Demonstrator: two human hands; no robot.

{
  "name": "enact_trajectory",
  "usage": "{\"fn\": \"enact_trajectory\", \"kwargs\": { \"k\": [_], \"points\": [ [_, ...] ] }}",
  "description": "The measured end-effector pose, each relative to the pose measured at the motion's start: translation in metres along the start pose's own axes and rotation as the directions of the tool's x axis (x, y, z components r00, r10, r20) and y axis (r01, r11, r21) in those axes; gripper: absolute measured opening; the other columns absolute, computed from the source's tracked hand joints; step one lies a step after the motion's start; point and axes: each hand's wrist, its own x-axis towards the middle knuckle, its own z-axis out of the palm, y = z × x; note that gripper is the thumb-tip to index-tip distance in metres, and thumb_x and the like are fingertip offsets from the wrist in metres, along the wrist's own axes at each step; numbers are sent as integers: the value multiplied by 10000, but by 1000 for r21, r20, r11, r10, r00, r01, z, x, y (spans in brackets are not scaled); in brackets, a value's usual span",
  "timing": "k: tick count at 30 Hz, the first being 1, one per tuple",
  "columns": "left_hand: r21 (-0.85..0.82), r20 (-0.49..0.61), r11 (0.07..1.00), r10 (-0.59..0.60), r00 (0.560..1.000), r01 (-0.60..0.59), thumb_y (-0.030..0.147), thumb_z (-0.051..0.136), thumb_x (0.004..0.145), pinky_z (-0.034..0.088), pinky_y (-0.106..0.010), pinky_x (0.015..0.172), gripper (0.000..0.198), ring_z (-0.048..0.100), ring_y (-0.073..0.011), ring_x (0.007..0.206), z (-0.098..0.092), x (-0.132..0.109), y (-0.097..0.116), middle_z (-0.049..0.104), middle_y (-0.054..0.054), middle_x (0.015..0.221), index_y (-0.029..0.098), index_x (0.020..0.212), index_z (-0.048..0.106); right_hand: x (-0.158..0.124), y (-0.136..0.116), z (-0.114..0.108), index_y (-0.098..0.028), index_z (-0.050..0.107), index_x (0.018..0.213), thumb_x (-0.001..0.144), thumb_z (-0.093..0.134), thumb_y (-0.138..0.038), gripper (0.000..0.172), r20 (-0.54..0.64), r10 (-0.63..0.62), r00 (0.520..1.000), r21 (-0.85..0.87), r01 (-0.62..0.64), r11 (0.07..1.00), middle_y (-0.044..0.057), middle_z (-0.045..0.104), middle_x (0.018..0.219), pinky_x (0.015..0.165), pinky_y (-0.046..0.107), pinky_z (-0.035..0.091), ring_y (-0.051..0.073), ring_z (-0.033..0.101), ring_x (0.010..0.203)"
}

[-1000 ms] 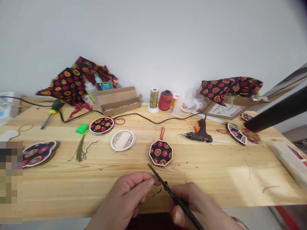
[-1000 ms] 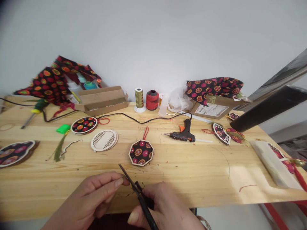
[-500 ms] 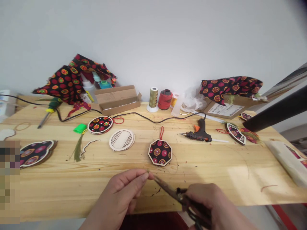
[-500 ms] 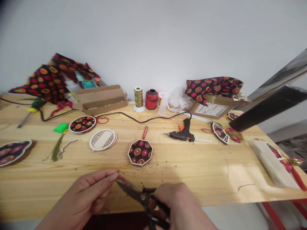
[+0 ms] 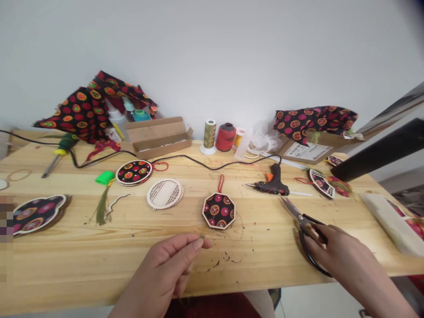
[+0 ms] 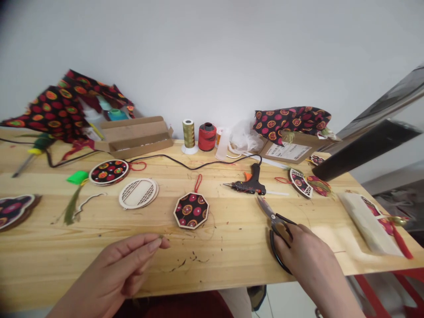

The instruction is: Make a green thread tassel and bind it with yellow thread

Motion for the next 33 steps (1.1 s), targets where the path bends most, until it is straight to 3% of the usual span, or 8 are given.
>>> {"fn": "enact_trajectory", "kwargs": {
  "k": [5,8,11,15,19,25,33],
  "points": [
    [-10,-15,1000,-11,1000,11,423,665,723,118,-209,416,284,130,-87,483,-2,0,1,241,90,484,147,757,722,-1,6,1,-178,648,860,816,441,-419,321,19,-6,1000,-2,6,1000,106,676,775,607,356,473,282,652,711],
    [-15,12,1000,-19,1000,19,424,659,732,111,-215,422,286,132,-90,486,-2,1,0,241,89,490,151,779,726,-8,-3,-1,-148,647,943,832,438,-383,333,-111,-38,993,-34,35,999,134,671,854,704,405,482,310,632,829],
    [-19,18,1000,-18,1000,18,427,665,727,113,-215,425,292,131,-91,492,0,2,0,244,89,495,147,783,727,-13,-31,-4,-127,631,1027,875,404,-321,335,-238,-143,961,89,169,982,148,646,981,790,408,466,292,597,927],
    [-33,13,999,-37,999,38,437,685,709,122,-203,428,302,136,-89,498,0,1,-3,250,88,505,145,780,726,-11,-84,-5,-147,643,953,891,422,-226,243,-144,-305,941,369,338,866,106,631,937,770,327,463,214,592,862],
    [-50,-25,997,-60,998,58,456,723,658,155,-182,424,324,183,-85,494,-3,0,-4,324,71,500,154,773,728,-4,-118,2,-153,630,840,873,461,-179,174,-141,-310,940,321,340,884,77,608,825,723,316,426,217,559,814],
    [-72,-35,996,-60,998,58,449,724,659,157,-180,421,322,177,-85,490,-6,2,-6,296,79,494,159,799,730,0,-126,10,-166,614,730,850,484,-140,178,-174,-280,944,200,312,929,65,612,754,657,304,374,213,551,742],
    [-101,-26,994,-40,999,38,448,719,671,166,-188,420,313,177,-88,494,-5,4,-9,288,78,511,170,816,730,3,-125,10,-162,634,685,823,481,-91,218,-155,-278,948,237,309,921,62,632,720,630,288,365,193,561,694]
  ]
}}
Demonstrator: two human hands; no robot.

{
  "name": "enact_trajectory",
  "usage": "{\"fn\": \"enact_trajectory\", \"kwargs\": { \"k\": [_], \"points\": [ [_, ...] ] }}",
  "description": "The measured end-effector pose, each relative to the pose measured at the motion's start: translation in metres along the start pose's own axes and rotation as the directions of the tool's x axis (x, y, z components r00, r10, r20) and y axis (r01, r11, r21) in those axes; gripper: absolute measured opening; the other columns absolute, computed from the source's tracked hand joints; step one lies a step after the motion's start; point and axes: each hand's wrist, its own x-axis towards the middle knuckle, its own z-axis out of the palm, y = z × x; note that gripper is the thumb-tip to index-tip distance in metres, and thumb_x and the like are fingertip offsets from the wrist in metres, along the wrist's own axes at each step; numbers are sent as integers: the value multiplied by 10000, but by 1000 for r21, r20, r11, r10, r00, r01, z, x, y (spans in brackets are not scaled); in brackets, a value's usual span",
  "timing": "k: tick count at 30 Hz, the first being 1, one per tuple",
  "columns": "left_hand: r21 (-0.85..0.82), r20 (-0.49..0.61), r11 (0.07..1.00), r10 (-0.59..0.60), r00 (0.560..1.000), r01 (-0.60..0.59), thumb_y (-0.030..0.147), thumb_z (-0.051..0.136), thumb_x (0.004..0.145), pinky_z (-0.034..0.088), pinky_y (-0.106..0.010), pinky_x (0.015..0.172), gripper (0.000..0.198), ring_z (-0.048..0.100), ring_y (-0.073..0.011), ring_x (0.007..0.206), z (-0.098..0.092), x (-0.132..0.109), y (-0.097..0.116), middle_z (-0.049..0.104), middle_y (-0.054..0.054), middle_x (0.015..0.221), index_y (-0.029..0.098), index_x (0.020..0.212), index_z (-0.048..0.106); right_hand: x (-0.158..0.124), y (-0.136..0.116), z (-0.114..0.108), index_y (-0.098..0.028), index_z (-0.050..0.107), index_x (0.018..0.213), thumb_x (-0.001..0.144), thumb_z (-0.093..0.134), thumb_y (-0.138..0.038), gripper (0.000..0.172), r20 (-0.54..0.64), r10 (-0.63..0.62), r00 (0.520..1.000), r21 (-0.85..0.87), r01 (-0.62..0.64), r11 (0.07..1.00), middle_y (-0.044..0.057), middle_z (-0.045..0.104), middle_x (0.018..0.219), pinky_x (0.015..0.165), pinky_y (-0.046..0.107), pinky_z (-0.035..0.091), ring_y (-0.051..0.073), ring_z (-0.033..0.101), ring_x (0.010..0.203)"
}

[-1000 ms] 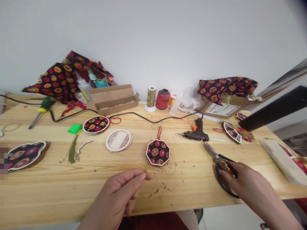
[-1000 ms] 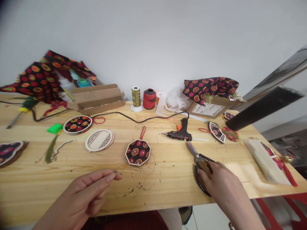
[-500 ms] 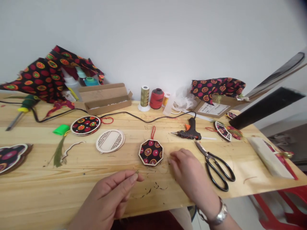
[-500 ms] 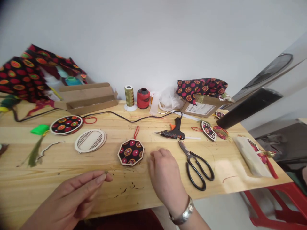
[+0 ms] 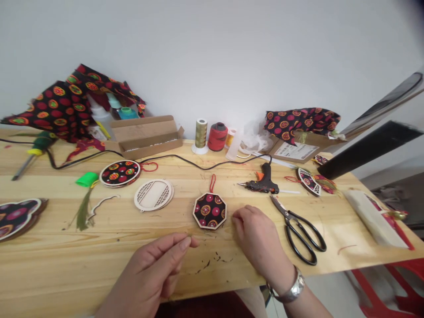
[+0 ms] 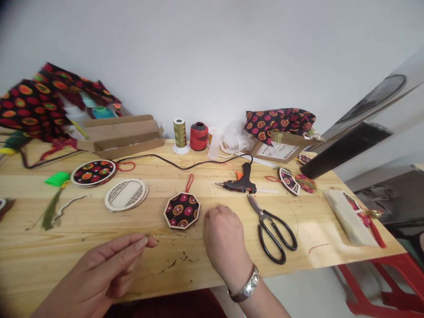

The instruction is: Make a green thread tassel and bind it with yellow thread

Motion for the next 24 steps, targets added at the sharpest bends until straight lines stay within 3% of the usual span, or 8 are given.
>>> {"fn": "enact_trajectory", "kwargs": {
  "k": [2,5,8,11,15,18,21,24],
  "points": [
    [-5,-1,1000,10,1000,-10,442,707,689,187,-190,424,298,189,-89,491,-1,-1,-1,300,77,510,180,829,729,-2,3,-2,-171,636,694,824,485,-109,209,12,7,1000,60,-8,998,45,636,728,629,267,377,173,565,694],
    [-18,18,999,26,999,-26,430,701,702,206,-189,428,280,206,-87,488,-1,-1,-1,316,76,514,187,838,728,-8,5,-6,-189,649,733,824,495,-147,184,58,29,998,329,-46,943,19,643,747,646,249,393,150,564,694],
    [-41,-10,998,40,999,-41,420,724,678,199,-177,423,276,220,-82,486,2,0,0,347,73,523,190,831,727,-14,0,-7,-187,662,759,810,541,-232,139,149,63,987,644,-145,751,8,636,715,621,244,392,138,536,656],
    [-40,-53,997,71,996,-73,403,738,663,204,-165,418,259,244,-78,477,6,1,1,373,73,501,190,810,728,-19,-12,-7,-161,661,750,768,606,-311,161,272,67,960,828,-269,492,1,602,667,576,233,362,119,482,613],
    [28,-69,988,155,986,-153,392,713,693,253,-172,429,216,288,-76,471,7,3,4,519,43,546,189,764,731,-22,-30,-4,-138,650,689,706,691,-337,204,378,-8,926,915,-372,153,-28,521,589,545,217,300,79,385,553],
    [75,-63,974,220,974,-215,397,700,712,239,-178,418,226,276,-82,473,9,5,7,507,58,525,198,812,740,-23,-42,1,-131,625,629,703,707,-330,227,387,-70,920,919,-391,-57,-41,461,540,516,215,252,66,327,520],
    [63,-24,966,254,967,-252,383,689,736,241,-174,420,217,272,-89,497,13,8,9,470,70,522,218,865,743,-22,-52,7,-132,587,581,716,701,-313,253,381,-89,920,903,-391,-180,-44,430,523,503,225,222,66,302,509],
    [41,-13,964,262,965,-262,370,687,746,264,-166,433,197,309,-92,532,17,10,9,534,56,598,234,875,747,-21,-58,12,-138,563,567,717,703,-308,267,380,-66,923,894,-385,-228,-48,417,517,504,235,208,70,292,508]
  ]
}}
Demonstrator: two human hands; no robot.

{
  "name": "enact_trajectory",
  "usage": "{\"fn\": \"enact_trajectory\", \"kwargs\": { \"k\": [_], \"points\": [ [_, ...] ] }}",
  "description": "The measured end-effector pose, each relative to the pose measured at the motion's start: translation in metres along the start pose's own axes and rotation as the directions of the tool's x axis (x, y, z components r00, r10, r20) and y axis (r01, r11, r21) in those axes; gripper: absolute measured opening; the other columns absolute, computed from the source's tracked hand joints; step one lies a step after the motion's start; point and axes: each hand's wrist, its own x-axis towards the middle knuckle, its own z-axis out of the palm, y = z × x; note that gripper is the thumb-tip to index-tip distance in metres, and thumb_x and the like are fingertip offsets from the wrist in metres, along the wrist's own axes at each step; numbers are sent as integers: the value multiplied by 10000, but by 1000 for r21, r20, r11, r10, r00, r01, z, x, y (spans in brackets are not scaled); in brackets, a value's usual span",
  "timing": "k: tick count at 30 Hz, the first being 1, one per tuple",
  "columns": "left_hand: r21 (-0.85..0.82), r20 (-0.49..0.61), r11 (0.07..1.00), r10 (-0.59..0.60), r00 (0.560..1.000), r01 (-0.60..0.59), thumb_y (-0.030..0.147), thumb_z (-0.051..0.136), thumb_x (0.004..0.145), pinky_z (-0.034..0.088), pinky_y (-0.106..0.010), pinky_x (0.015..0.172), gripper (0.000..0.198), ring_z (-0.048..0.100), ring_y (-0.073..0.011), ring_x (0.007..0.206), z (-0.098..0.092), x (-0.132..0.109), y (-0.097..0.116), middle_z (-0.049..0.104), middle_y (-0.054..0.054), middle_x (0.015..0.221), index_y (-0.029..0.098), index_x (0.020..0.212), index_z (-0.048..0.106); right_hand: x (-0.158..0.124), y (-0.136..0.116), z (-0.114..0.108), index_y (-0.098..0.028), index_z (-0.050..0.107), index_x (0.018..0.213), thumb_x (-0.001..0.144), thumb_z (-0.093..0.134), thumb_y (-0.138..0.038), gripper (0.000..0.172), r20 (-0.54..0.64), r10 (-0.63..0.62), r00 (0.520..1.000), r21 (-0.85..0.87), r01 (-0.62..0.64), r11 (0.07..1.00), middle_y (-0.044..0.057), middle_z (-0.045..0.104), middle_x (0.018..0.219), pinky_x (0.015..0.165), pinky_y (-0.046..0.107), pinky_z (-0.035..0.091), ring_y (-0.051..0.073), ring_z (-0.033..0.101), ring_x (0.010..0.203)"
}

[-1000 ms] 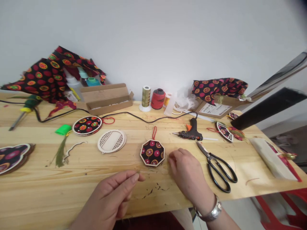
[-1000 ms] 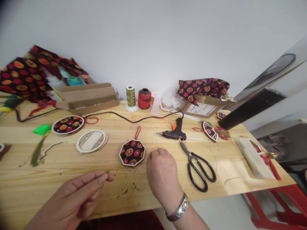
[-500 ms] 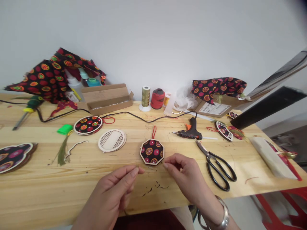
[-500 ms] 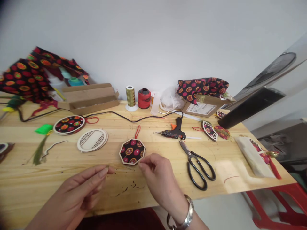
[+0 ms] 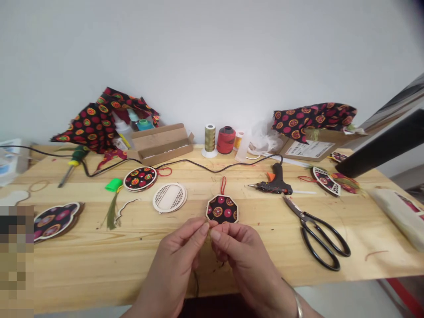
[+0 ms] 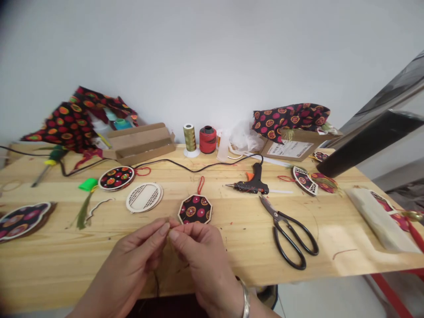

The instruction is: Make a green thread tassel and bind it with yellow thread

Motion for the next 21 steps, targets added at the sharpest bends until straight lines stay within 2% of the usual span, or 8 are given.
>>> {"fn": "enact_trajectory", "kwargs": {
  "k": [5,17,21],
  "points": [
    [-17,10,1000,-11,1000,12,348,680,761,317,-157,489,187,400,-111,638,-2,0,-6,619,23,719,244,901,747,0,3,4,-142,544,543,705,714,-309,288,-40,10,999,62,-8,998,-50,420,512,508,234,208,72,290,507],
    [-32,21,999,15,1000,-14,325,667,768,298,-178,450,149,338,-111,548,0,-1,-8,522,42,575,222,842,745,3,5,5,-137,537,546,685,720,-323,296,-23,64,998,134,-61,989,-45,438,504,487,224,206,65,310,482],
    [-25,26,1000,18,1000,-17,325,656,777,306,-184,465,139,353,-116,568,1,0,-10,543,39,615,225,830,737,3,6,8,-145,505,549,687,719,-313,306,-43,54,998,134,-48,990,-47,446,501,483,219,216,63,320,476]
  ]
}}
